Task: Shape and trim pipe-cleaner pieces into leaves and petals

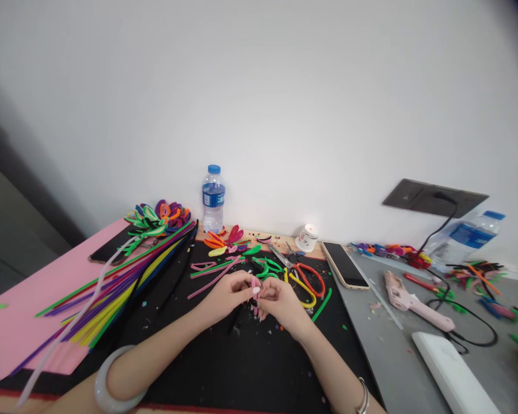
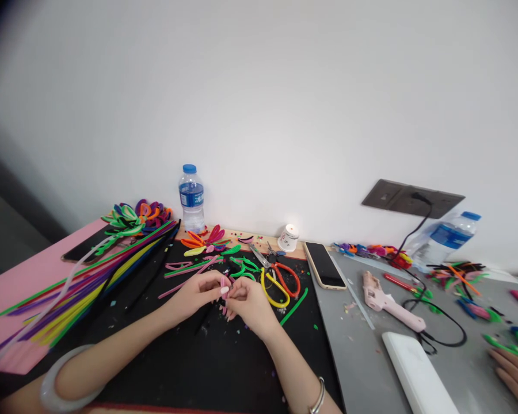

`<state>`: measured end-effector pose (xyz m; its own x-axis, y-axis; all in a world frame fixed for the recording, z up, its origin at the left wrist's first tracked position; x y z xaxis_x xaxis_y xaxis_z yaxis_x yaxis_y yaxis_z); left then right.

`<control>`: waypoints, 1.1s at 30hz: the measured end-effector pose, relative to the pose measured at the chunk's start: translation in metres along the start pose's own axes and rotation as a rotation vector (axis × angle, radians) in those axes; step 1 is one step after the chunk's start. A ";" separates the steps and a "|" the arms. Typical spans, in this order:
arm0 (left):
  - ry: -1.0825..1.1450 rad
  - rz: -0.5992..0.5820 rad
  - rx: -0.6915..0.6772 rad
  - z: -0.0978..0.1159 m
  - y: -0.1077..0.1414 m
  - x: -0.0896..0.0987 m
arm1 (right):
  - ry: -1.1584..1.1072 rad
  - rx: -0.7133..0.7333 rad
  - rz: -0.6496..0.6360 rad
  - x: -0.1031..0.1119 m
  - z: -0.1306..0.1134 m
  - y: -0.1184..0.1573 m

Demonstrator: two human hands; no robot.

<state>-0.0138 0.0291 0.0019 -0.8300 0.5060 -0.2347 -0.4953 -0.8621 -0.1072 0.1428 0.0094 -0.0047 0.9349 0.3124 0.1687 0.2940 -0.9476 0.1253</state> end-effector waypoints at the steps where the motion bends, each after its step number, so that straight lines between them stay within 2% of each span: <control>1: -0.030 -0.004 -0.017 0.000 0.000 0.000 | -0.012 -0.003 0.005 0.000 0.001 0.000; 5: -0.141 0.004 -0.097 0.002 0.000 0.000 | -0.053 0.001 0.033 -0.003 0.001 -0.001; 10: -0.121 0.028 -0.064 0.005 0.003 -0.003 | -0.097 -0.017 0.075 -0.005 -0.005 0.000; 14: -0.084 0.164 -0.088 0.007 0.002 0.002 | -0.087 -0.028 0.072 -0.003 -0.011 0.002; 17: -0.099 0.281 -0.135 0.005 0.000 0.008 | -0.110 -0.020 0.116 0.000 -0.010 0.001; 20: -0.171 0.337 -0.142 0.002 -0.001 0.012 | -0.121 -0.009 0.153 0.003 -0.005 -0.001; 23: -0.394 0.323 -0.104 0.002 0.002 0.011 | -0.096 0.004 0.168 0.005 -0.001 -0.002; 28: -0.803 0.207 0.018 0.004 0.007 0.006 | -0.067 0.017 0.187 0.006 0.001 -0.002; 31: -0.874 0.148 0.038 0.002 0.008 0.007 | -0.056 0.018 0.192 0.006 0.001 -0.002; 33: -0.843 0.155 0.012 0.003 0.008 0.007 | -0.050 0.017 0.196 0.007 0.002 -0.003</control>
<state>-0.0242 0.0261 0.0025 -0.7993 0.2381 0.5518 -0.3596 -0.9251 -0.1217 0.1486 0.0143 -0.0054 0.9831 0.1187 0.1395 0.1086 -0.9910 0.0780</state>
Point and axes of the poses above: each hand's wrist, its own y-axis away from the middle knuckle, its own x-axis out of the back of the hand, z = x × y, the point moved 1 cm from there along -y, towards the middle knuckle, and after that the axes turned 15 degrees about y, right-handed, at the moved point
